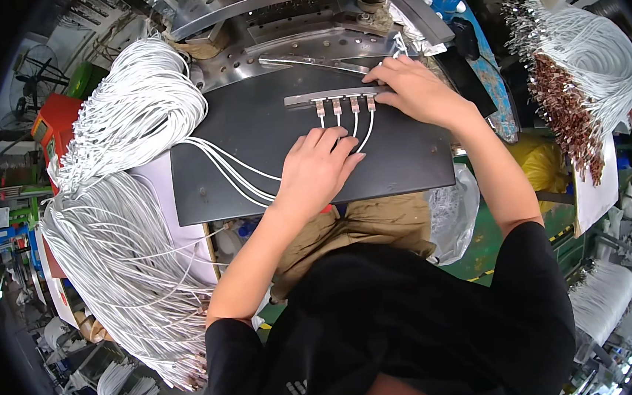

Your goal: Arranging bundles of white wires onto a mounting jig at a manual assembly station.

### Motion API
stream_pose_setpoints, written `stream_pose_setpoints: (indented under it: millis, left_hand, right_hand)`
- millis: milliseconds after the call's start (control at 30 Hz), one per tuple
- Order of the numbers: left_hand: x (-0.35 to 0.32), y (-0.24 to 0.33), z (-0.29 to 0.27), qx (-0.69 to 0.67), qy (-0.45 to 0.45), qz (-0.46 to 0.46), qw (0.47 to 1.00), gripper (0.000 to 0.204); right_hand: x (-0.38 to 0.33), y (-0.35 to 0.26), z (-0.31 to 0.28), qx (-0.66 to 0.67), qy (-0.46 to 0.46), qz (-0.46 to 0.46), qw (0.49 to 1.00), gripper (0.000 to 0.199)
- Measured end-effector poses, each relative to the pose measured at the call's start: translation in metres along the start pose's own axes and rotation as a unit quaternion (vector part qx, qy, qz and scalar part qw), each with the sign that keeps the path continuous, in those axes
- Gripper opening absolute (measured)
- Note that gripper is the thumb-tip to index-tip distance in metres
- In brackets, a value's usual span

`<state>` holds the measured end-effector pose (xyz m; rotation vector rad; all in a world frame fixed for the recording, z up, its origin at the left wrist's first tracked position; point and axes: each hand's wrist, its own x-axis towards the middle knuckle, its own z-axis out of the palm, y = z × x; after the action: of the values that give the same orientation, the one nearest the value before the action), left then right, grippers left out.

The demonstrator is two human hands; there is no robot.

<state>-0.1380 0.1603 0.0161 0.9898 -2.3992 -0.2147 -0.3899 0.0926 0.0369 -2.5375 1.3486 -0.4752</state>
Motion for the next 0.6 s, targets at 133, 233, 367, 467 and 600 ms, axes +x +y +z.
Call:
stream_pose_setpoints:
  millis: [133,233,367,467,600]
  left_hand:
    - [0.001,0.000,0.004,-0.004,0.026,0.005,1.000,0.017]
    - [0.006,-0.004,0.002,0.010,0.022,-0.008,1.000,0.012]
    - [0.003,-0.015,0.000,0.005,0.023,-0.054,0.998,0.015]
    - [0.013,-0.034,-0.008,0.044,0.034,-0.056,0.997,0.022]
    - [0.064,-0.074,-0.013,0.111,0.060,-0.061,0.990,0.030]
  right_hand:
    - [-0.004,-0.001,0.003,0.018,0.009,-0.016,1.000,0.021]
    - [0.001,0.000,0.007,0.026,0.049,-0.011,0.998,0.021]
    - [0.045,0.017,0.020,0.068,0.155,-0.028,0.985,0.024]
    - [0.104,0.055,0.030,0.083,0.217,-0.074,0.970,0.028]
    - [0.194,0.095,0.043,0.217,0.257,0.009,0.942,0.026]
